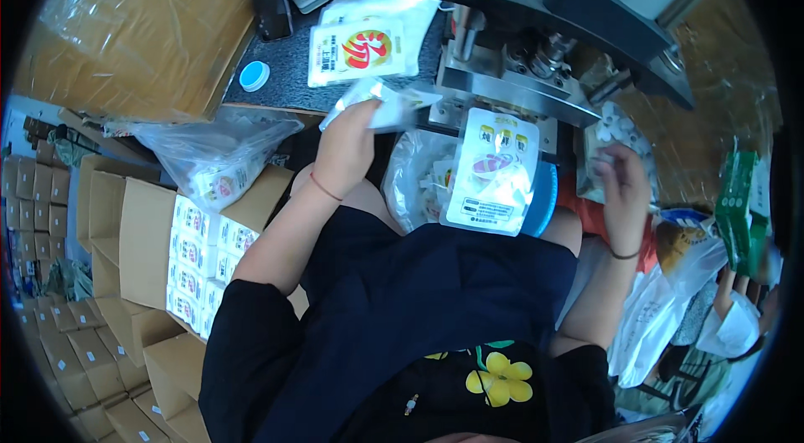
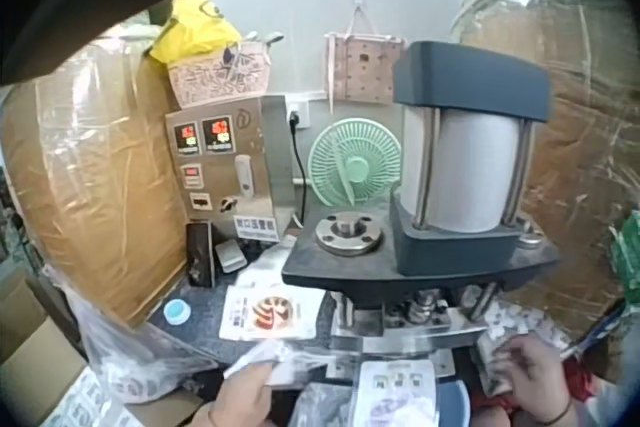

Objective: The recorder is using a vertical heat-sealing machine to seal the top edges of plastic pouches filled with liquid.

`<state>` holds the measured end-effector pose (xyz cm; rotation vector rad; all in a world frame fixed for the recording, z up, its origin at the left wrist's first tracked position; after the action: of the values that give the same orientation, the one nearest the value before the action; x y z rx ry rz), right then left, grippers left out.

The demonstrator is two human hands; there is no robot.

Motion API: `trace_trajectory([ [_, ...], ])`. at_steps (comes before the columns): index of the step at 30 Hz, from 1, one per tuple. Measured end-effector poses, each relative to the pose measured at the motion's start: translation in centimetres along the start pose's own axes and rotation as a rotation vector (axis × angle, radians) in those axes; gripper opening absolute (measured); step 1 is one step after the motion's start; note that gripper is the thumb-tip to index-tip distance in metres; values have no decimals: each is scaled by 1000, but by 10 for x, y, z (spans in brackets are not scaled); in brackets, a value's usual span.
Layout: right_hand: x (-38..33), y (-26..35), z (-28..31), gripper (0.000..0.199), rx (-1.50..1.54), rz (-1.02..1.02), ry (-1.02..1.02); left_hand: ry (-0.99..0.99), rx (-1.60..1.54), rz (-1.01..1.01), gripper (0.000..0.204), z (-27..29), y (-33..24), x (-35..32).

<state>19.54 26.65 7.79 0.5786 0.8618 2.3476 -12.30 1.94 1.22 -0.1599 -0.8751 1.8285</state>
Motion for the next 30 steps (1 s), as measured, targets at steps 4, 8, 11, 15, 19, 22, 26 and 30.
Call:
trace_trajectory([
  [4,9,49,-54,24,173,175,220,258,-487,138,14,-34,-15,-9],
  [8,18,81,-66,30,811,288,100,454,-494,107,16,-67,-62,-9],
  [11,24,81,-72,20,677,267,148,584,-1018,216,21,-88,-90,-15],
  [15,14,55,-57,14,508,73,253,708,-1303,296,33,-112,-104,-30],
  [19,5,47,-40,19,561,21,201,767,-1227,269,33,-123,-110,-28],
  [22,10,58,-41,18,446,142,122,851,-1008,200,33,-130,-110,-27],
  [26,16,47,-40,16,284,105,270,865,-1252,351,31,-132,-114,-31],
  [30,10,39,-38,26,372,176,425,953,-1498,405,30,-138,-119,-36],
])
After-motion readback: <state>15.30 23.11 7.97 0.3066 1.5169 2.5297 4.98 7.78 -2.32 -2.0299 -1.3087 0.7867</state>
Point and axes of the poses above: each hand's wrist, its own x-axis towards the middle knuckle, its own z-axis out of the back of the hand, y = z × x, the point moved 6 cm from there along x, towards the middle knuckle, and after that the axes turned 10 degrees about y, right-handed, at the moved point
